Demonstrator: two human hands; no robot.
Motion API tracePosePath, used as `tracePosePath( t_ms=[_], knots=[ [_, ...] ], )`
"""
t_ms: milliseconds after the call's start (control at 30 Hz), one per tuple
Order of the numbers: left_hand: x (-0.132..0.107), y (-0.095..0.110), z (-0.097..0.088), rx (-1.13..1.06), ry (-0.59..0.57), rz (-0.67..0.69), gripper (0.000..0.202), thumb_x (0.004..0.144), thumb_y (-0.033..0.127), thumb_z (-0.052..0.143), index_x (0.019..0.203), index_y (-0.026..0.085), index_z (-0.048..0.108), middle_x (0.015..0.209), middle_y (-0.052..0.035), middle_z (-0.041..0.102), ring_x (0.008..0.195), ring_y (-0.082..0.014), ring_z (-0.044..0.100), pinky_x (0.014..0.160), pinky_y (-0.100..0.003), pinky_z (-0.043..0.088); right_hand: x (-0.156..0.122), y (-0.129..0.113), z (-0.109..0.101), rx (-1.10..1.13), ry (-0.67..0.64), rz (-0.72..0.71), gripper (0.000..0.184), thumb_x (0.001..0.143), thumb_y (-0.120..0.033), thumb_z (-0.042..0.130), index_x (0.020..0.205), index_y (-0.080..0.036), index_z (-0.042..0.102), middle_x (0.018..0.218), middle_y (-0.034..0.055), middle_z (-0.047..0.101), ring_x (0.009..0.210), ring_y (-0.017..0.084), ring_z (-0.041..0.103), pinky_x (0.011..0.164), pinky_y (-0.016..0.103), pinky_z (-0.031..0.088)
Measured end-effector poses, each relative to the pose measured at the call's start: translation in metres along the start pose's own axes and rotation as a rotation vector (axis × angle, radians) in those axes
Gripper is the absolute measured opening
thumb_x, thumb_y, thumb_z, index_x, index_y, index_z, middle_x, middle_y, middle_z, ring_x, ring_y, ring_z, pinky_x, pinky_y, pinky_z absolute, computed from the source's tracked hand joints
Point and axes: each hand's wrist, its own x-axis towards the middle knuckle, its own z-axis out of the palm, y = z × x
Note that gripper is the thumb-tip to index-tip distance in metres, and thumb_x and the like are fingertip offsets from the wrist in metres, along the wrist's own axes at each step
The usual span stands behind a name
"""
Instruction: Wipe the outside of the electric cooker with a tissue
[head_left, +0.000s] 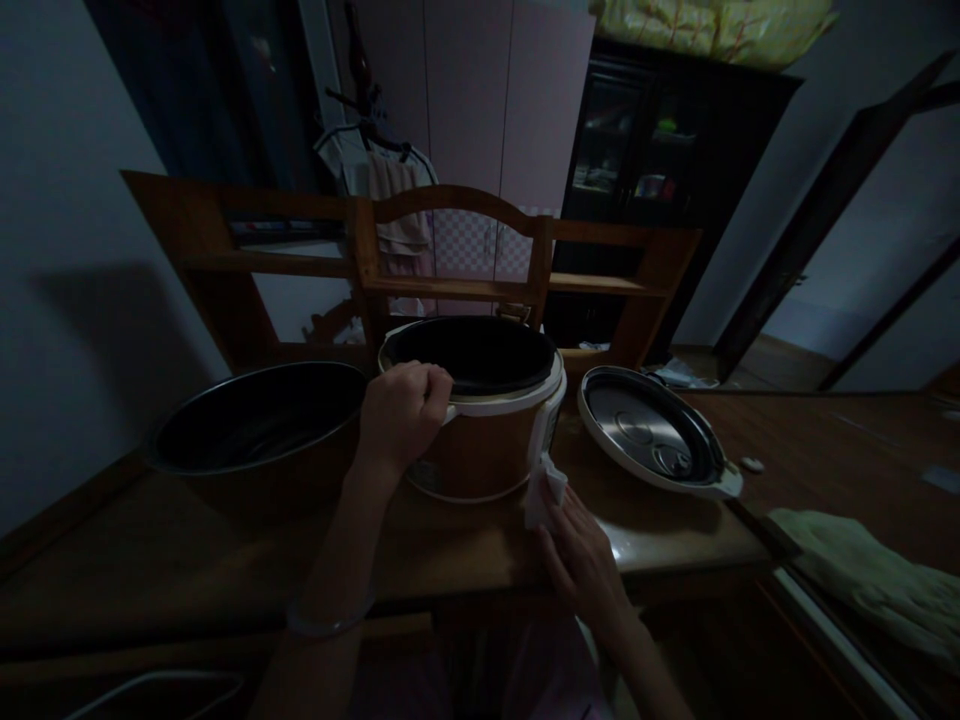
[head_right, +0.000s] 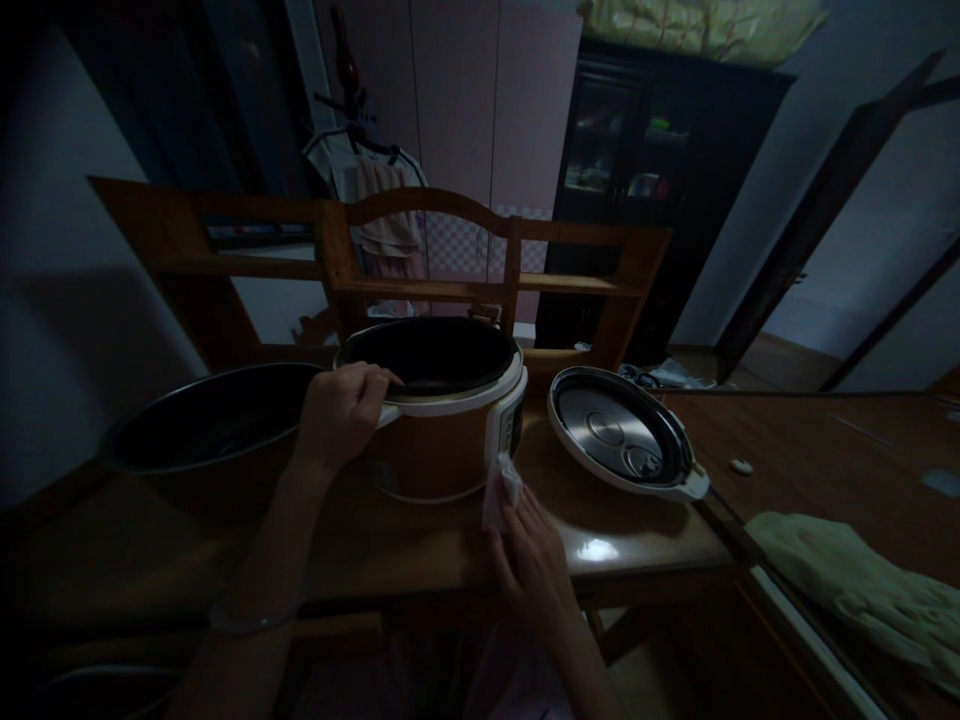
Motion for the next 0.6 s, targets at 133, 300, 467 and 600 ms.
tracePosePath(
  t_ms=[133,300,467,600],
  knots=[
    [0.000,-0.001,0.000,-0.001,-0.002,0.002,0.044,0.098,0.030,0.035,0.079,0.018,0.073,0.082,-0.0083,0.073,0.081,-0.0213,0.068,0.075,-0.034,0.045,0.018,-0.012,-0.009,0.022,0.060,0.087,0.075,0.103,-0.029,0.043,0.163,-0.017,0.000,0.167,0.0120,0.021,0.153,0.031,0.027,0.117,0.054,0.041],
    [0.001,0.001,-0.001,0.004,-0.007,-0.006,0.045,0.098,0.031,0.034,0.080,0.017,0.073,0.081,-0.0085,0.073,0.080,-0.0210,0.067,0.074,-0.034,0.044,0.054,-0.018,-0.010,-0.080,0.003,-0.033,0.083,0.100,-0.026,0.047,0.163,-0.015,-0.006,0.169,0.0124,0.015,0.156,0.031,0.016,0.124,0.057,0.029],
    [0.000,0.002,-0.002,-0.006,-0.013,-0.003,0.045,0.097,0.030,0.034,0.079,0.017,0.073,0.081,-0.0081,0.073,0.080,-0.0204,0.067,0.075,-0.034,0.044,0.067,-0.019,-0.003,-0.171,-0.059,-0.080,0.085,0.094,-0.022,0.054,0.163,-0.011,0.004,0.169,0.0122,0.015,0.157,0.033,0.005,0.127,0.059,0.022],
    [0.001,0.001,-0.001,0.005,-0.011,0.003,0.045,0.098,0.030,0.034,0.079,0.017,0.073,0.081,-0.0083,0.073,0.081,-0.0215,0.067,0.076,-0.035,0.044,0.061,-0.020,0.001,-0.201,-0.052,-0.083,0.084,0.093,-0.020,0.052,0.163,-0.009,0.006,0.168,0.0134,0.018,0.157,0.032,0.007,0.126,0.059,0.025]
  ],
)
